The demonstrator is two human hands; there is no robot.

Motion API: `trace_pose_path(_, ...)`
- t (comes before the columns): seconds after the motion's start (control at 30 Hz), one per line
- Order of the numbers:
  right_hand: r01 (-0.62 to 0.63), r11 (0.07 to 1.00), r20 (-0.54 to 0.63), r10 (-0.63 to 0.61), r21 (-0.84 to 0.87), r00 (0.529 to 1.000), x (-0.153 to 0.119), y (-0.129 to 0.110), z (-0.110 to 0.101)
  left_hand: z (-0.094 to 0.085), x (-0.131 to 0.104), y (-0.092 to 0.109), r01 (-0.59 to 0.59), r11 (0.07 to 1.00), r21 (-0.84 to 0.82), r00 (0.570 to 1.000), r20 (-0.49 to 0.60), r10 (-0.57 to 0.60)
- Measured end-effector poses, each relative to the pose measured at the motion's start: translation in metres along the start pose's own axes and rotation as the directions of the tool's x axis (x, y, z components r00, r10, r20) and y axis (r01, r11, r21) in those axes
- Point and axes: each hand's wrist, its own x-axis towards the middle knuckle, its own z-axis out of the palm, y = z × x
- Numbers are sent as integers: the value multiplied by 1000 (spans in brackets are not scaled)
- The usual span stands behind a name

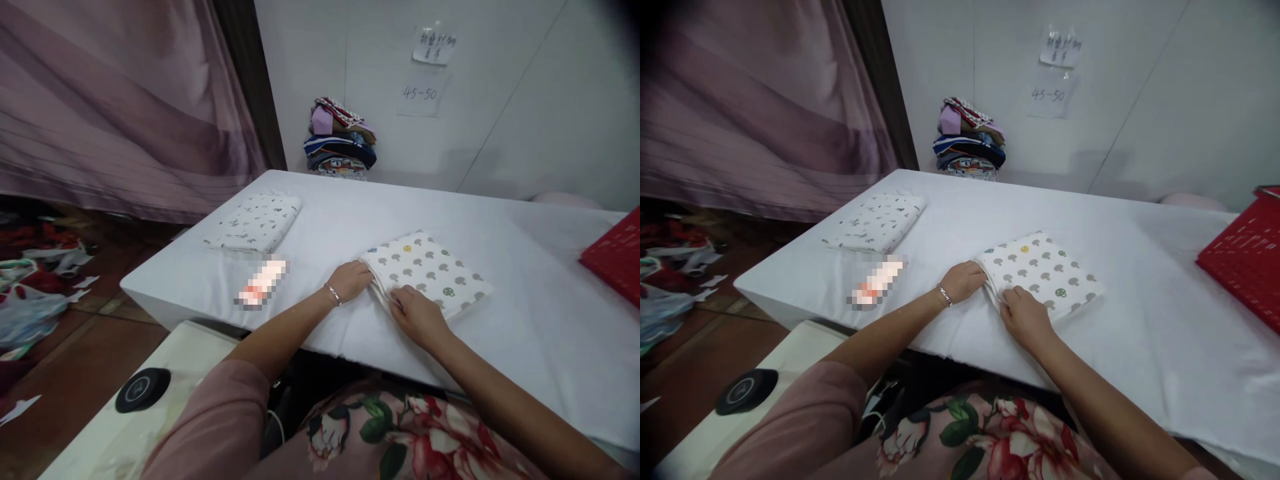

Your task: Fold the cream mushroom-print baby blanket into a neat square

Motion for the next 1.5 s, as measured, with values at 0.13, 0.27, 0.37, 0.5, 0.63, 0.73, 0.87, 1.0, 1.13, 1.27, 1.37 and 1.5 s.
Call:
trace_pose_path(0.13, 13, 1000, -5, -13, 11, 1000, 6, 1, 3, 0, 3, 6, 0, 1000, 27, 1000, 5, 0)
trace_pose_path(0.27, 36, 988, -73, -25, 149, 997, 9, 11, 10, 0, 4, 15, -60, 997, 39, 998, 6, 60)
trace_pose_path(0.37, 56, 975, -119, -31, 216, 992, 9, 16, 13, 2, 5, 24, -103, 994, 25, 994, 30, 102)
trace_pose_path(0.5, 57, 965, -150, -19, 254, 989, 8, 18, 14, 3, 6, 32, -124, 992, 17, 992, 31, 124)
trace_pose_path(0.63, 65, 961, -169, -20, 267, 985, 7, 19, 14, 1, 2, 34, -163, 987, -5, 987, -9, 163)
trace_pose_path(0.73, 57, 969, -143, -22, 241, 989, 6, 16, 12, 0, -2, 34, -131, 991, -15, 990, -63, 130)
trace_pose_path(0.87, 54, 990, -62, -47, 129, 997, 0, 8, 7, -1, -4, 36, -72, 996, -48, 995, -77, 68)
trace_pose_path(1.0, 43, 999, -27, -42, 15, 999, -3, 1, 7, -1, -4, 39, -33, 993, -115, 997, -76, 24)
trace_pose_path(1.13, 13, 1000, -30, -14, -9, 999, -1, 1, 9, 3, -3, 40, -13, 981, -195, 994, -108, -8)
trace_pose_path(1.27, 31, 998, -32, -30, 46, 999, 2, 5, 9, 9, -3, 35, 24, 968, -250, 994, -95, -49)
trace_pose_path(1.37, 49, 996, -45, -46, 79, 998, 2, 7, 10, 11, -1, 26, 102, 961, -257, 991, -56, -120)
trace_pose_path(1.5, 59, 989, -82, -48, 133, 996, 0, 10, 13, 10, 2, 10, 251, 953, -170, 967, -1, -255)
